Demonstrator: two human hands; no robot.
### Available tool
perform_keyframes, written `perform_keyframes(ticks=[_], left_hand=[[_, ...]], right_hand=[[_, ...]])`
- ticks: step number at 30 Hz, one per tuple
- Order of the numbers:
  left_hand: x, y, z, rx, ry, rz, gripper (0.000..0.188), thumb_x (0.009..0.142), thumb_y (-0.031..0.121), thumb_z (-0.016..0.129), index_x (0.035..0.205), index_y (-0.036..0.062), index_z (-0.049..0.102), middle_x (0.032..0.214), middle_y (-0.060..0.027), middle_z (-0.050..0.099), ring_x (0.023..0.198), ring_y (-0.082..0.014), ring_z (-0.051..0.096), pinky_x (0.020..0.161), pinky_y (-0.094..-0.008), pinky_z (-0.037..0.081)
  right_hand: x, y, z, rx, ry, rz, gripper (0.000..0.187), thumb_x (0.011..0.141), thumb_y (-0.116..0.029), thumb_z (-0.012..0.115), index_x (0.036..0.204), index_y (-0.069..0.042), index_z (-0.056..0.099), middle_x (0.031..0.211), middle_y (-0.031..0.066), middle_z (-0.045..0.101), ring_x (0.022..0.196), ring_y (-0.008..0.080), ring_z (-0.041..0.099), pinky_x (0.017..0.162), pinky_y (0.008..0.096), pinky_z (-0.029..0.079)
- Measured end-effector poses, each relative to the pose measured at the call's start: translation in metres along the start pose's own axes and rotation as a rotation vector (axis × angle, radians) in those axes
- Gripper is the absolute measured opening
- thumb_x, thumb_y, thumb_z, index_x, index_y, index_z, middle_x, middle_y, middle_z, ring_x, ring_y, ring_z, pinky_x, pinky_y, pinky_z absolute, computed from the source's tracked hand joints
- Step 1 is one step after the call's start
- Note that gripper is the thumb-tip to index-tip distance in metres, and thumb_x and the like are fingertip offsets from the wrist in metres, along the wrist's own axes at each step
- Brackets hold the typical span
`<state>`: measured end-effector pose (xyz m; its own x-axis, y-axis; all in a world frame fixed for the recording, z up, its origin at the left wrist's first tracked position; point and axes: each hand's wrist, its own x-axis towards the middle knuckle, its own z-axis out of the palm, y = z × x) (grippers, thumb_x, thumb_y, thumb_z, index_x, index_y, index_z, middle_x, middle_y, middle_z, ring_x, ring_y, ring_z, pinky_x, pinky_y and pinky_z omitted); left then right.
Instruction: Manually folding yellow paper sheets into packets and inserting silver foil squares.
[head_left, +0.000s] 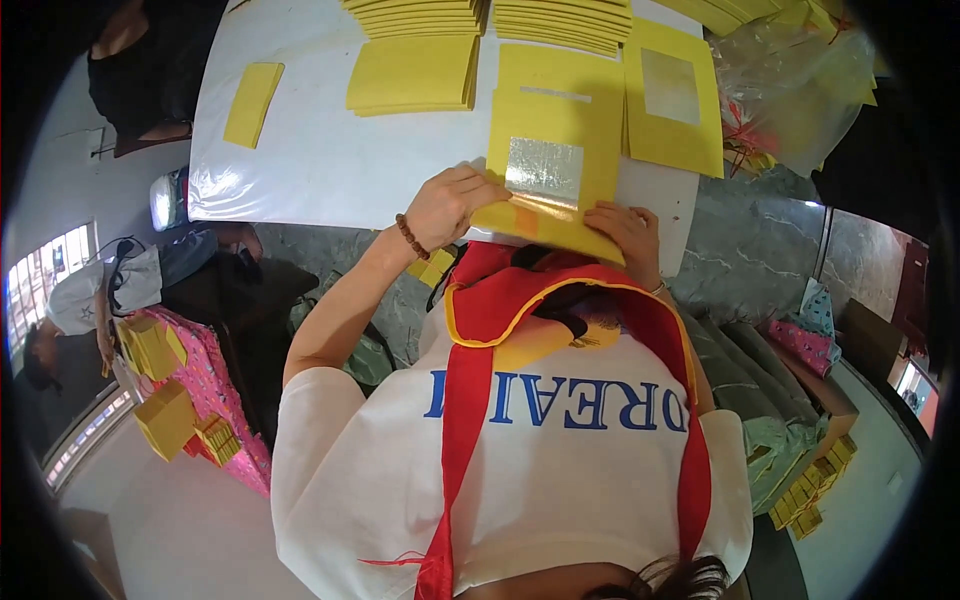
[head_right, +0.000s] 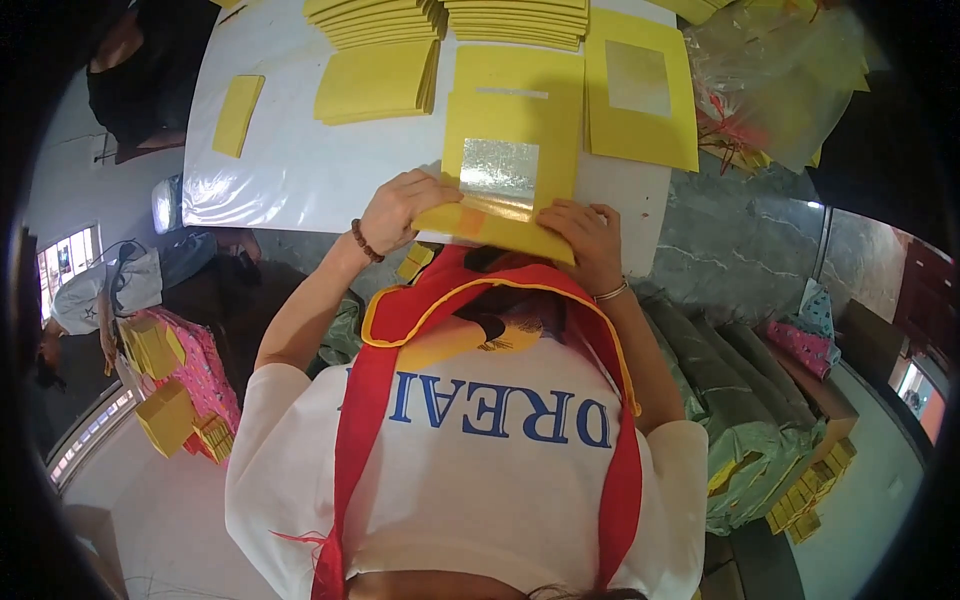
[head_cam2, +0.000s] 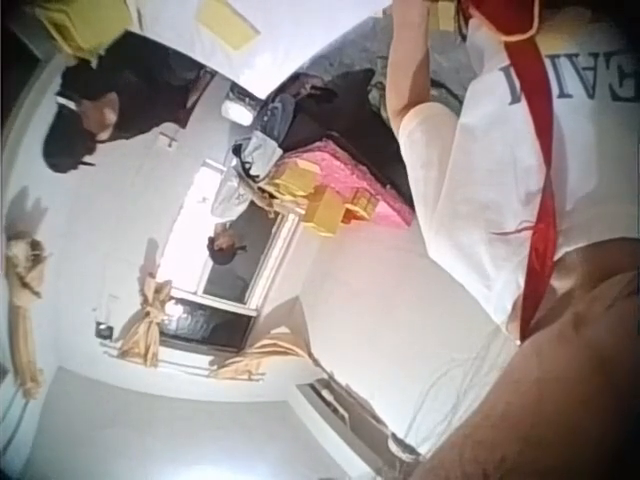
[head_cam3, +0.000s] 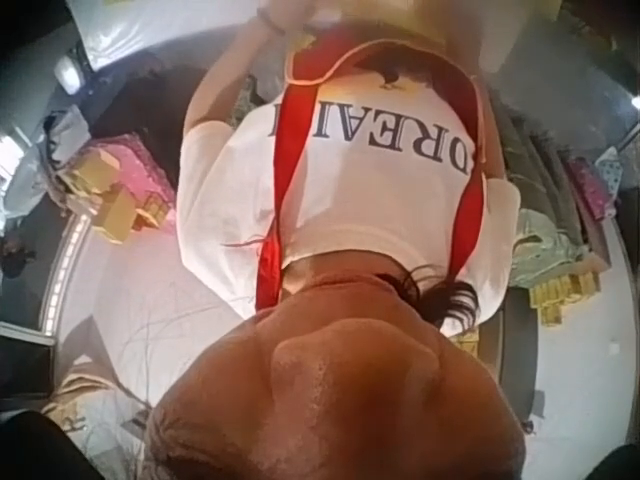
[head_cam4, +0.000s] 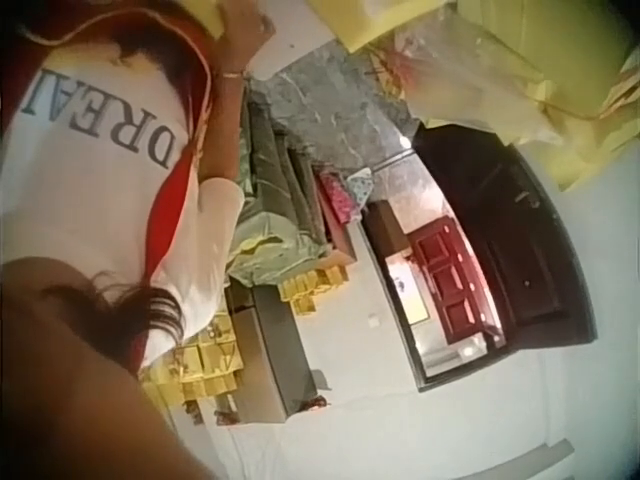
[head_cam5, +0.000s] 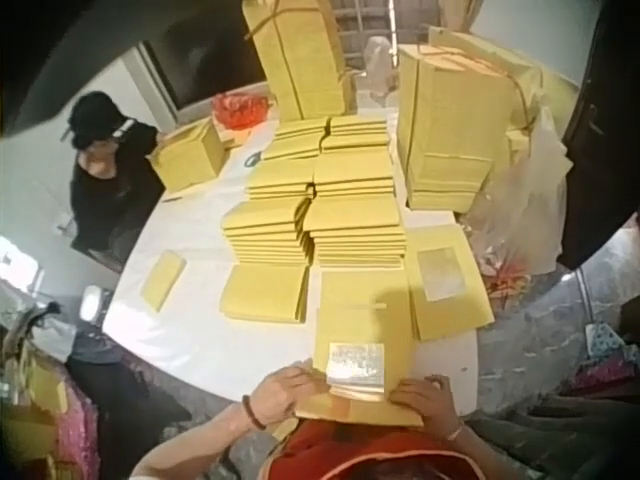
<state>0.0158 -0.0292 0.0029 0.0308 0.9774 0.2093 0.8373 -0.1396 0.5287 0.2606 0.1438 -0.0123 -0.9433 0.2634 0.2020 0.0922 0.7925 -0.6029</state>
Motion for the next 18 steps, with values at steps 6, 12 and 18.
perform_keyframes(ticks=[6,12,18], left_hand=[[0.025,0.001,0.008,-0.284,0.044,-0.534,0.023,0.085,0.021,0.052,0.100,0.0045,0.056,0.070,-0.0159,0.058,0.070,-0.0323,0.057,0.061,-0.0389,0.045],[0.032,-0.024,0.025,-0.472,0.073,-0.757,0.031,0.087,0.029,0.050,0.100,0.0013,0.055,0.068,-0.0179,0.059,0.064,-0.0315,0.059,0.059,-0.0374,0.045],[0.040,-0.034,0.019,-0.727,0.067,-0.858,0.032,0.085,0.030,0.052,0.094,-0.0005,0.058,0.066,-0.0146,0.060,0.060,-0.0234,0.058,0.058,-0.0333,0.044]], right_hand=[[0.030,0.008,0.012,0.525,0.262,0.562,0.041,0.078,-0.026,0.065,0.113,-0.008,0.054,0.088,0.0113,0.063,0.074,0.0216,0.060,0.061,0.0281,0.044],[0.060,0.002,0.006,0.402,0.374,0.542,0.045,0.077,-0.025,0.066,0.117,-0.009,0.054,0.066,0.0061,0.058,0.049,0.0120,0.043,0.049,0.0248,0.038],[0.075,0.014,0.003,0.309,0.250,0.574,0.033,0.077,-0.023,0.065,0.108,-0.012,0.061,0.059,0.0054,0.050,0.047,0.0109,0.040,0.047,0.0263,0.034]])
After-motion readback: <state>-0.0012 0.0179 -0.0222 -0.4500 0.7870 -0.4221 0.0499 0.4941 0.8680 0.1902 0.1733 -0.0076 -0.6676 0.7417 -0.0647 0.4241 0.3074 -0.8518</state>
